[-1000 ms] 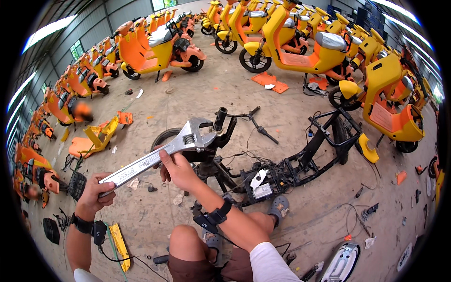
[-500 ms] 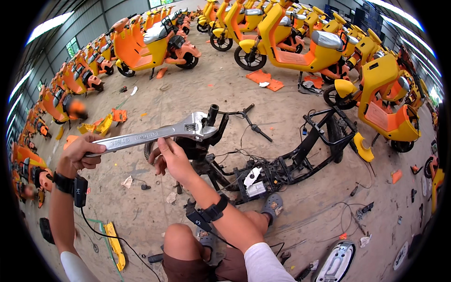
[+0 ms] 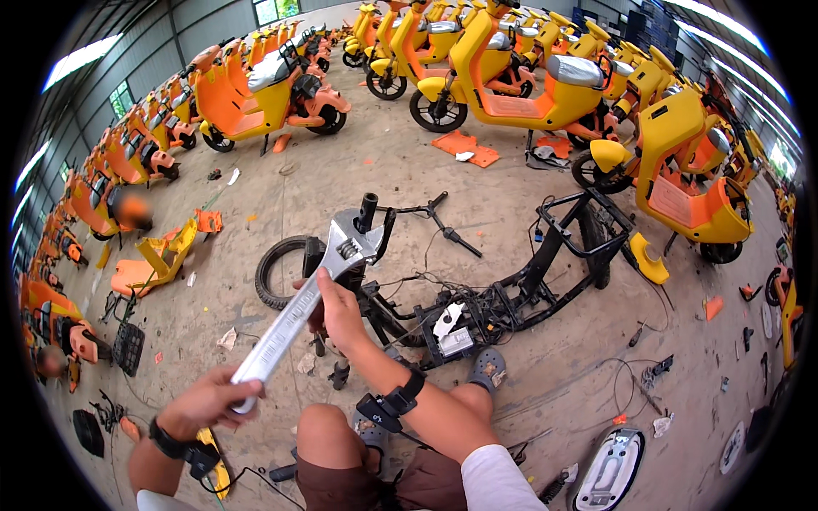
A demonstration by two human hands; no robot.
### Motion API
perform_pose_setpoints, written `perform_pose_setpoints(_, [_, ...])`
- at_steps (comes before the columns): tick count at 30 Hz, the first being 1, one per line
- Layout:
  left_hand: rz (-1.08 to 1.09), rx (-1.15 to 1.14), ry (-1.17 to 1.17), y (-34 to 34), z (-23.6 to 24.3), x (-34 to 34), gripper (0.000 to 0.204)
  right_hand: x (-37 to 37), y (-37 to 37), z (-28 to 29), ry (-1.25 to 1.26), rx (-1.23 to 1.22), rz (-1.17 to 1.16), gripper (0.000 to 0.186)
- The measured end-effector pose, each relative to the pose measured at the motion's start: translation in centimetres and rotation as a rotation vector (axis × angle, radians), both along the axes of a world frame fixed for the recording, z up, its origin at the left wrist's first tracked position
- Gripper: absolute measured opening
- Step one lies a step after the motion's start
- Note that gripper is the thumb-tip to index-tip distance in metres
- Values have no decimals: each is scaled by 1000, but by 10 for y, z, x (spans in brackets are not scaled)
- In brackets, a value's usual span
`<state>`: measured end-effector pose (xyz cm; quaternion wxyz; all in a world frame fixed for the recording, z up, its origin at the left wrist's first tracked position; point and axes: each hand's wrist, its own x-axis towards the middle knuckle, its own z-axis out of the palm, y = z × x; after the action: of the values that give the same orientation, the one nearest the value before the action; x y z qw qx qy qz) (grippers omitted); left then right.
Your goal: The person disassembles components of a scooter frame using an adjustable wrench and by hand while sitting on the floor.
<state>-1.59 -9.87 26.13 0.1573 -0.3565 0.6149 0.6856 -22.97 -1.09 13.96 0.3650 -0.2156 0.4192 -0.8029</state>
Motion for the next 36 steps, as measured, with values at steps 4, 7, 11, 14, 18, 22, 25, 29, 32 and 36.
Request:
perform_pose_setpoints(4, [-174,133,-22,54,-34,2,25,3,10,-11,-33,4,-6,49])
perform_pose_setpoints(7, [-196,186,89,74,-74,-5,24,-3,27,-20,148,53,10,38])
perform_pose_setpoints(11, [-211,268,124,96,-112,-5,28,-4,53,-30,292,132,39,28])
perform_pose_setpoints(14, [-168,179,180,108,-137,13,29,20,54,-24,4,50,207,31])
perform_pose_setpoints(18, [8,18,230,146,-121,2,19,25,54,-19,-78,-101,245,34])
perform_pose_setpoints(22, [-131,-284,240,129,-130,-21,28,4,59,-10,-106,-213,126,33])
perform_pose_setpoints(25, [390,-11,448,129,-142,-40,33,-14,60,-6,-91,-281,36,31])
perform_pose_setpoints(29, [232,276,494,107,-166,-77,28,-37,69,-1,-35,-282,-125,30])
perform_pose_setpoints(32, [86,275,560,88,-184,-86,33,-43,72,5,-58,-258,-157,28])
perform_pose_setpoints(36, [76,142,495,95,-207,-107,28,-61,53,-15,29,-171,-329,24])
